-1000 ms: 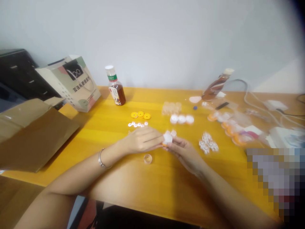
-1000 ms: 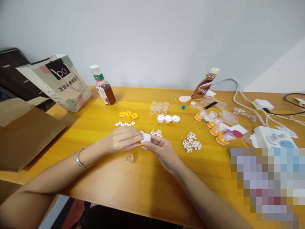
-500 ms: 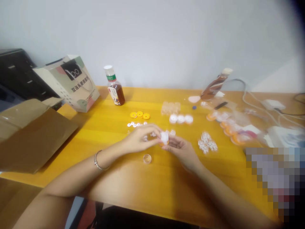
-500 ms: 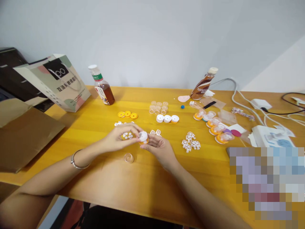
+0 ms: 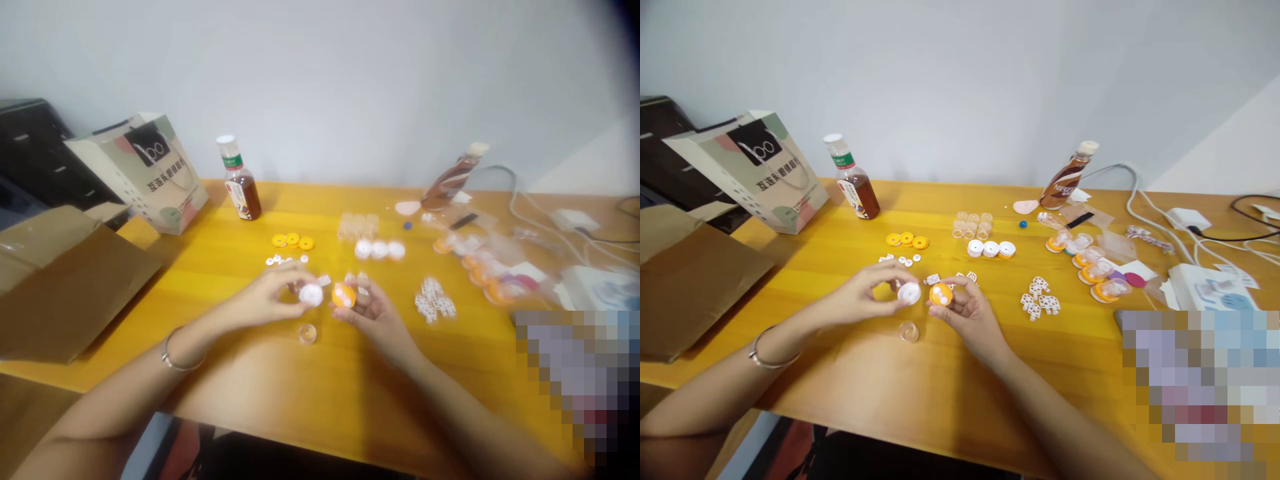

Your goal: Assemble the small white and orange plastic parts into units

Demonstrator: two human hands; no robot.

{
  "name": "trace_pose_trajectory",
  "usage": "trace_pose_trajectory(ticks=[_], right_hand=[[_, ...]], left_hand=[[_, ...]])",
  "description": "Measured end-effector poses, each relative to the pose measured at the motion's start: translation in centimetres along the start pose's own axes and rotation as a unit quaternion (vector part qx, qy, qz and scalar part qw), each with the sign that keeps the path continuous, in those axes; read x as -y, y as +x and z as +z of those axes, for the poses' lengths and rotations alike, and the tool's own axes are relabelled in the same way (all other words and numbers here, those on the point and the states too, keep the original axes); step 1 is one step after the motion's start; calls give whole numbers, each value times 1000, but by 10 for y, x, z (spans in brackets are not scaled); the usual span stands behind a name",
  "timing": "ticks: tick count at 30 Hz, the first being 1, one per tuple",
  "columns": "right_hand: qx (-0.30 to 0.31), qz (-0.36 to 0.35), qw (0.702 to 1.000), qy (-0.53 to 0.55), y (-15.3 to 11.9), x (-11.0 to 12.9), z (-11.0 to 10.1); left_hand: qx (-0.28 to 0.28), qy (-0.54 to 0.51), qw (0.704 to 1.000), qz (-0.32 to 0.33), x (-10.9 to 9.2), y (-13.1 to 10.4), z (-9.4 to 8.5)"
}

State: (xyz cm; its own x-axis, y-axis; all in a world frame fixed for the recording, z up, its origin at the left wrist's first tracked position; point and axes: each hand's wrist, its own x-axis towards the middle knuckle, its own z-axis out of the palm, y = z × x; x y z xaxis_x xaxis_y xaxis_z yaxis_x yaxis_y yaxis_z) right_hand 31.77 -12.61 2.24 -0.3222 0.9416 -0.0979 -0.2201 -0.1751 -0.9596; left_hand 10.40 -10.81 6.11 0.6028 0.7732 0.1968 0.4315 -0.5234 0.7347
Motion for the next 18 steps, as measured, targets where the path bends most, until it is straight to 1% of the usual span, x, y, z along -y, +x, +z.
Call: trace_pose_trajectory(ticks=[2, 4, 7, 11, 13, 15, 18], right_hand=[[-1, 6, 1000, 6, -1, -1, 1], [-1, 17, 1000, 6, -2, -1, 3], [-1, 37, 999, 7, -3, -1, 5], [-4, 52, 998, 25, -4, 0, 6], [-3, 52, 998, 35, -5, 0, 6], [0, 50, 998, 36, -5, -1, 6], [1, 50, 998, 29, -6, -4, 6]], left_hand=[[52, 78, 996, 3, -2, -15, -6], [77, 127, 989, -14, 0, -29, -9], [91, 170, 980, -45, 9, -44, -4], [97, 181, 977, -63, 21, -50, 2], [97, 183, 977, -59, 21, -48, 1], [85, 179, 979, -49, 15, -44, -2], [25, 159, 987, -19, 3, -31, -1]])
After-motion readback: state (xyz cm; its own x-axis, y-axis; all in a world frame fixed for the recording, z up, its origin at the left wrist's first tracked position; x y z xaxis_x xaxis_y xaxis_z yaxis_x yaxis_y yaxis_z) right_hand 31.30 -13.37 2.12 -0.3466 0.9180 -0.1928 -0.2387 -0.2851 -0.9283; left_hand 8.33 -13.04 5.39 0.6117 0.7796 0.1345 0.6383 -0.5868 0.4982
